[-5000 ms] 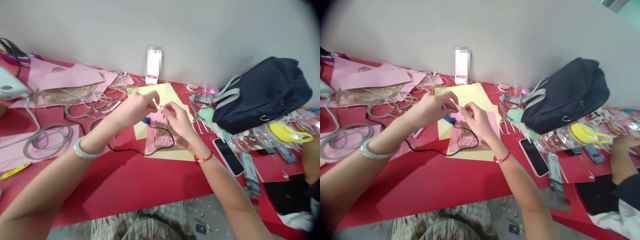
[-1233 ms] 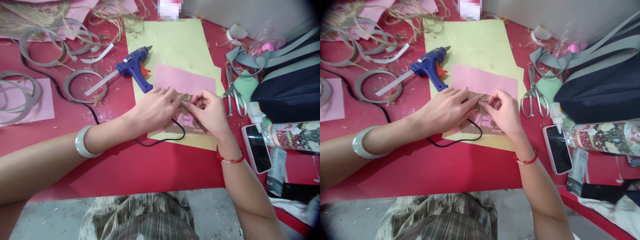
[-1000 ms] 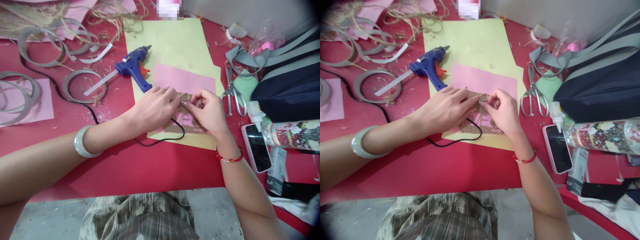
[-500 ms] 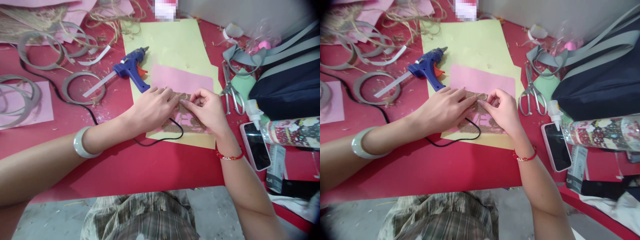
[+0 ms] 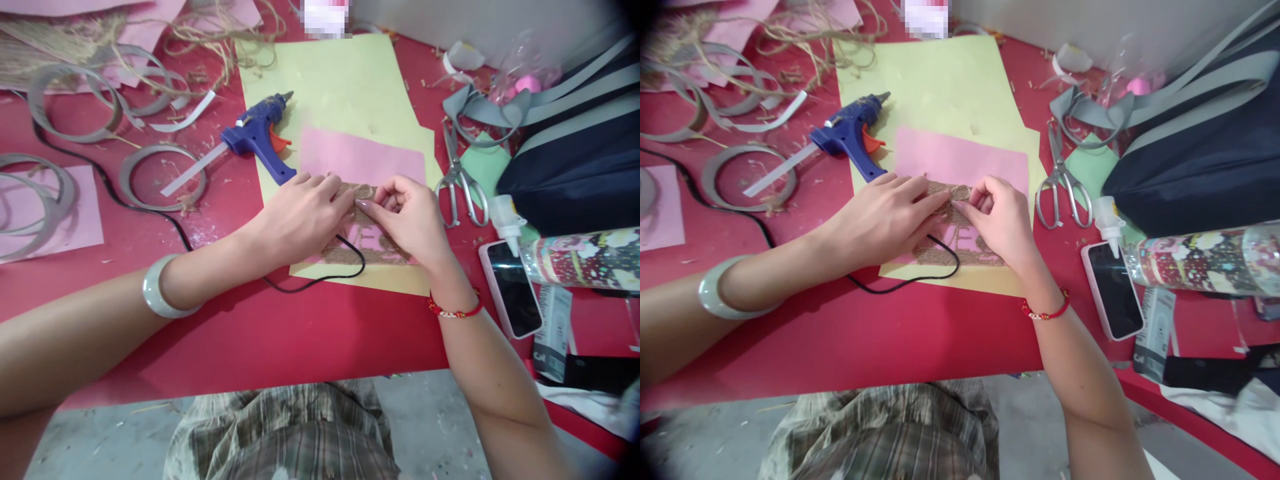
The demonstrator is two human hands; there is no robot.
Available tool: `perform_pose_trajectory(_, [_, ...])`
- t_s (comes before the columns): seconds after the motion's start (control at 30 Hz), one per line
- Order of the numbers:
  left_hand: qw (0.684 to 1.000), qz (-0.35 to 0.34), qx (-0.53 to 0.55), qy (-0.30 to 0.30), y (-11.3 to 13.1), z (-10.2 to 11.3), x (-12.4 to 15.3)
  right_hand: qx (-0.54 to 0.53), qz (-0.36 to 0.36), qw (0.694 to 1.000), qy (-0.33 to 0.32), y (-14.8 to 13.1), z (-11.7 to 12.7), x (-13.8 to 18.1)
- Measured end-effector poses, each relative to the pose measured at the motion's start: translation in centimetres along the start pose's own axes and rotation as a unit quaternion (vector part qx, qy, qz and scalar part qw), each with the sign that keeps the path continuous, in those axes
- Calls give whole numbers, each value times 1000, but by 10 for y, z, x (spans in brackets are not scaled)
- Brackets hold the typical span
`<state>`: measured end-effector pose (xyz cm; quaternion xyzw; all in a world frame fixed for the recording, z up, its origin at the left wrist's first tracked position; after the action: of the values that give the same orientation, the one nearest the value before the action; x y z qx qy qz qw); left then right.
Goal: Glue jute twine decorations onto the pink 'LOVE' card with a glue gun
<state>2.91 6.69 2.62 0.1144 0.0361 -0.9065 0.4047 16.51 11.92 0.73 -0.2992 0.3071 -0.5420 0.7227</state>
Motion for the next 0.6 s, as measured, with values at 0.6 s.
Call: perform_pose_trajectory(0.6, [995, 47, 77, -38, -8, -1, -3, 12, -12, 1000, 1, -3, 0, 1])
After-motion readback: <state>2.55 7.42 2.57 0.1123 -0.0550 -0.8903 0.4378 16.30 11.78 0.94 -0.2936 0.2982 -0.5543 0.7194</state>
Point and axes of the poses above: each hand's wrist, its own x-axis away from the middle knuckle, its own z-axis out of the back of the hand, y = z × x, the point moved 9 cm from there along -x, towards the middle knuckle, and after that the axes turned 2 degrees about -z, right-handed, at the moved point
